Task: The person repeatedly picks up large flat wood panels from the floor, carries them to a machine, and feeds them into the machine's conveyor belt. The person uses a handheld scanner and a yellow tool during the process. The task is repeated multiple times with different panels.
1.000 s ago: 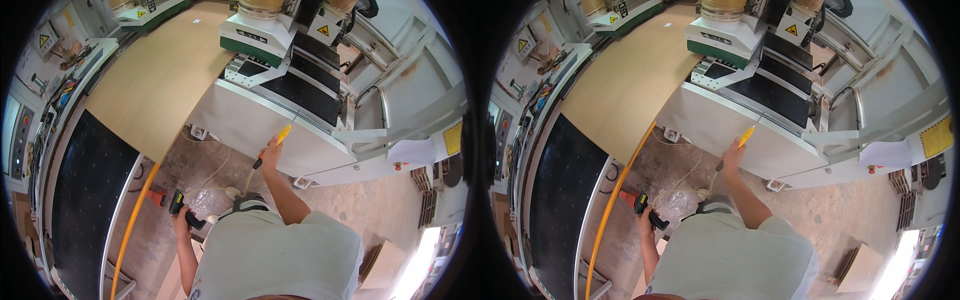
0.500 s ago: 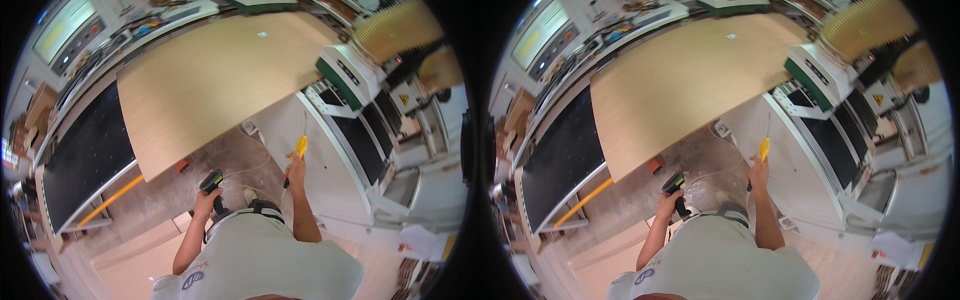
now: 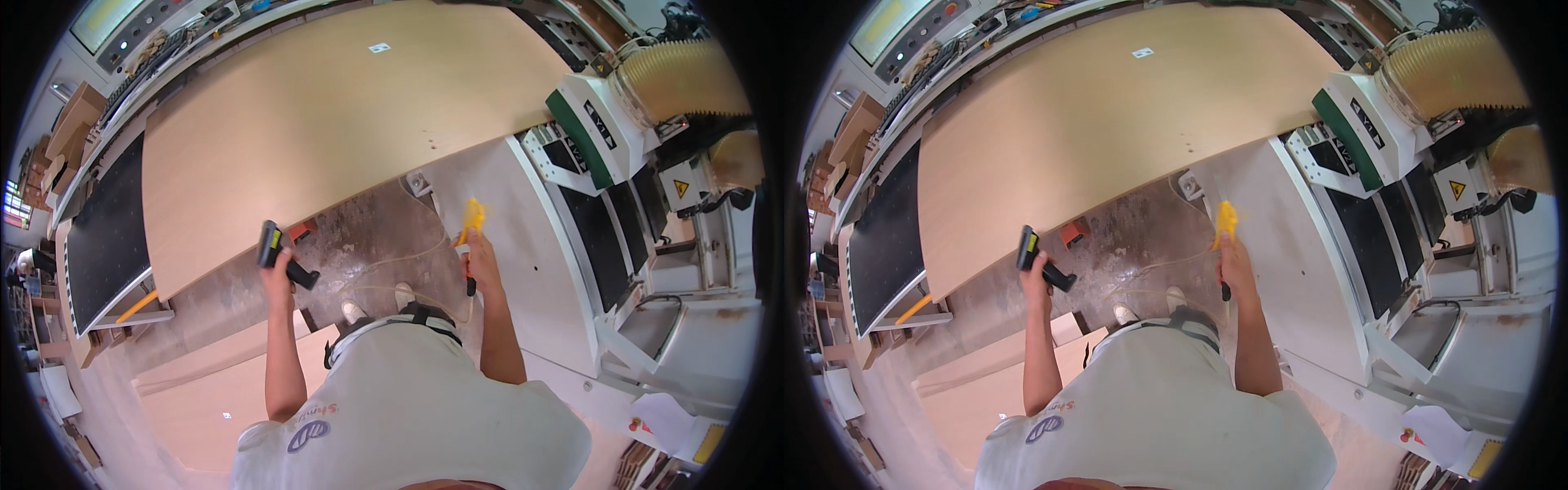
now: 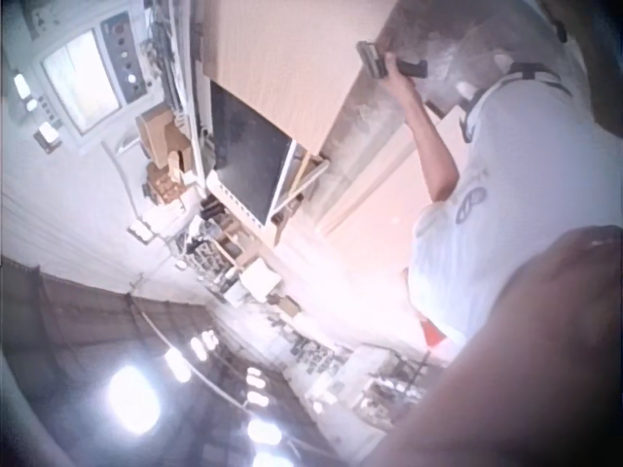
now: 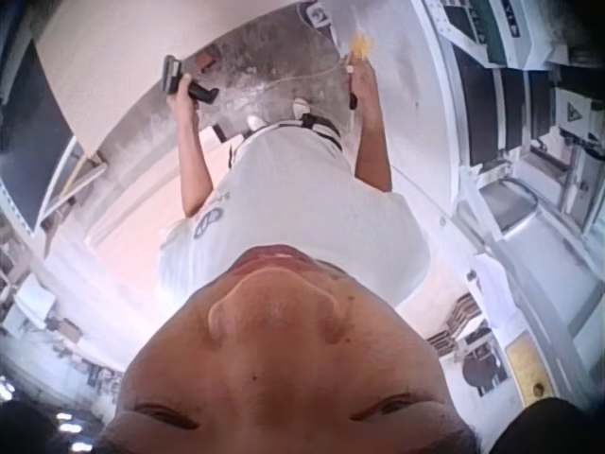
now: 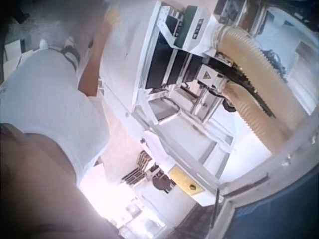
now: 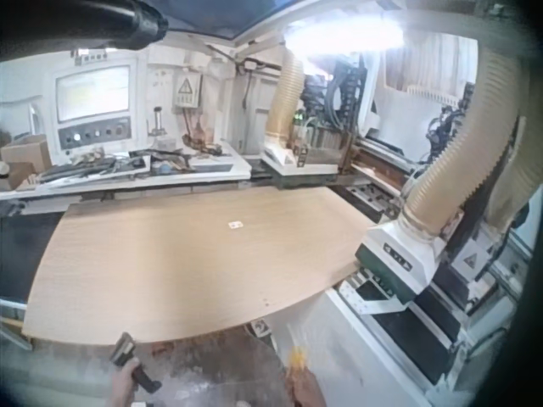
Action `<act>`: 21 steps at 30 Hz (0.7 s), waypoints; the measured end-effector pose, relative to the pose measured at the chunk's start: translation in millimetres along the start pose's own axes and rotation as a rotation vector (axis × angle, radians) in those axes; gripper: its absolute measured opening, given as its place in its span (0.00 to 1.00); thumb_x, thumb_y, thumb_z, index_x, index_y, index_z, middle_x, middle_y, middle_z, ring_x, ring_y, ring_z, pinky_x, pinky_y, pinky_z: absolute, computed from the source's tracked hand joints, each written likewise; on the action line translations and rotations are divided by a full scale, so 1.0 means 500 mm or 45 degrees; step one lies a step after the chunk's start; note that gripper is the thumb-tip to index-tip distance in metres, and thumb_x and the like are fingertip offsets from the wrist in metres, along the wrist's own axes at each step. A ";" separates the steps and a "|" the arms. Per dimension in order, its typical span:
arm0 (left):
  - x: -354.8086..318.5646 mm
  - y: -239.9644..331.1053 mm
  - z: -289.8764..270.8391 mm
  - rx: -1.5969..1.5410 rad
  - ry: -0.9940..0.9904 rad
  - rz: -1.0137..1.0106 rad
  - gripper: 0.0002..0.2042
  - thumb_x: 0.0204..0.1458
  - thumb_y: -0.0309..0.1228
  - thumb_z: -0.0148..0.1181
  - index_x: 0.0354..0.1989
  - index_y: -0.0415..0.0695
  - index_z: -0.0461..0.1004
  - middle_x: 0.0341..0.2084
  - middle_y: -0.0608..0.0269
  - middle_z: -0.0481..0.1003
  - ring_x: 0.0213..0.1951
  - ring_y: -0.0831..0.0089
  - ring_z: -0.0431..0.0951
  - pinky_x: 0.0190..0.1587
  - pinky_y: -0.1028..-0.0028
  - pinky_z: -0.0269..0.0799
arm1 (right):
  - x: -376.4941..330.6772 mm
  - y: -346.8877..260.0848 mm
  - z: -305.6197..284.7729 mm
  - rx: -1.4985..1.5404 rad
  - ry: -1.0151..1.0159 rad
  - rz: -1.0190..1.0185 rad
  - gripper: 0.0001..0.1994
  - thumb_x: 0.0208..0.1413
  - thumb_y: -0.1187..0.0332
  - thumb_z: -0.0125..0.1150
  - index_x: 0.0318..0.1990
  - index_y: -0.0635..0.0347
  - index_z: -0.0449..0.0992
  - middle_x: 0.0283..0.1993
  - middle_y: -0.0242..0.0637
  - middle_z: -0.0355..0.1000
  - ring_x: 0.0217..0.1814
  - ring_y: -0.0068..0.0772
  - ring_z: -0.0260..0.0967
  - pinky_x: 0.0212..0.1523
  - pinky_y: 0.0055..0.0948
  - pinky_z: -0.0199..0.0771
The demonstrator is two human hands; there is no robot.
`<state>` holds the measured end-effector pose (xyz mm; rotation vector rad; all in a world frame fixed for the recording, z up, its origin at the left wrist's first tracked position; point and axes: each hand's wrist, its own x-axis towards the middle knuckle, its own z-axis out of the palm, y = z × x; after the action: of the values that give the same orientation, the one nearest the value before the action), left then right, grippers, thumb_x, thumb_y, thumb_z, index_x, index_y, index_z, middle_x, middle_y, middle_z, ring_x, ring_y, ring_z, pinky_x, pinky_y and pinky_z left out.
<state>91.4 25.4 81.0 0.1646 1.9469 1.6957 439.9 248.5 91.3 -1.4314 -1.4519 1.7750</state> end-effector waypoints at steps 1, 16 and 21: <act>0.007 0.008 -0.006 -0.007 0.023 0.001 0.14 0.54 0.41 0.63 0.37 0.41 0.76 0.24 0.63 0.77 0.11 0.82 0.66 0.10 0.79 0.54 | -0.009 -0.012 0.006 -0.075 -0.142 0.004 0.24 0.71 0.46 0.38 0.43 0.59 0.70 0.33 0.32 0.71 0.11 0.17 0.54 0.11 0.21 0.57; 0.120 0.012 -0.073 -0.276 0.196 -0.150 0.16 0.53 0.47 0.65 0.34 0.45 0.78 0.17 0.67 0.74 0.10 0.83 0.59 0.12 0.79 0.50 | -0.032 -0.028 0.077 -0.149 -0.288 -0.048 0.24 0.71 0.46 0.38 0.48 0.57 0.72 0.28 0.30 0.71 0.11 0.16 0.53 0.12 0.21 0.54; 0.127 0.002 -0.089 -0.165 0.182 -0.114 0.17 0.52 0.48 0.65 0.34 0.44 0.78 0.21 0.63 0.78 0.10 0.83 0.61 0.12 0.79 0.50 | -0.034 -0.036 0.075 -0.047 0.012 -0.038 0.23 0.71 0.46 0.41 0.48 0.58 0.69 0.43 0.34 0.74 0.12 0.17 0.56 0.12 0.19 0.56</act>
<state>16.5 13.9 64.3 -0.0933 1.9068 1.8099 408.0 223.9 111.6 -1.4274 -1.5004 1.7297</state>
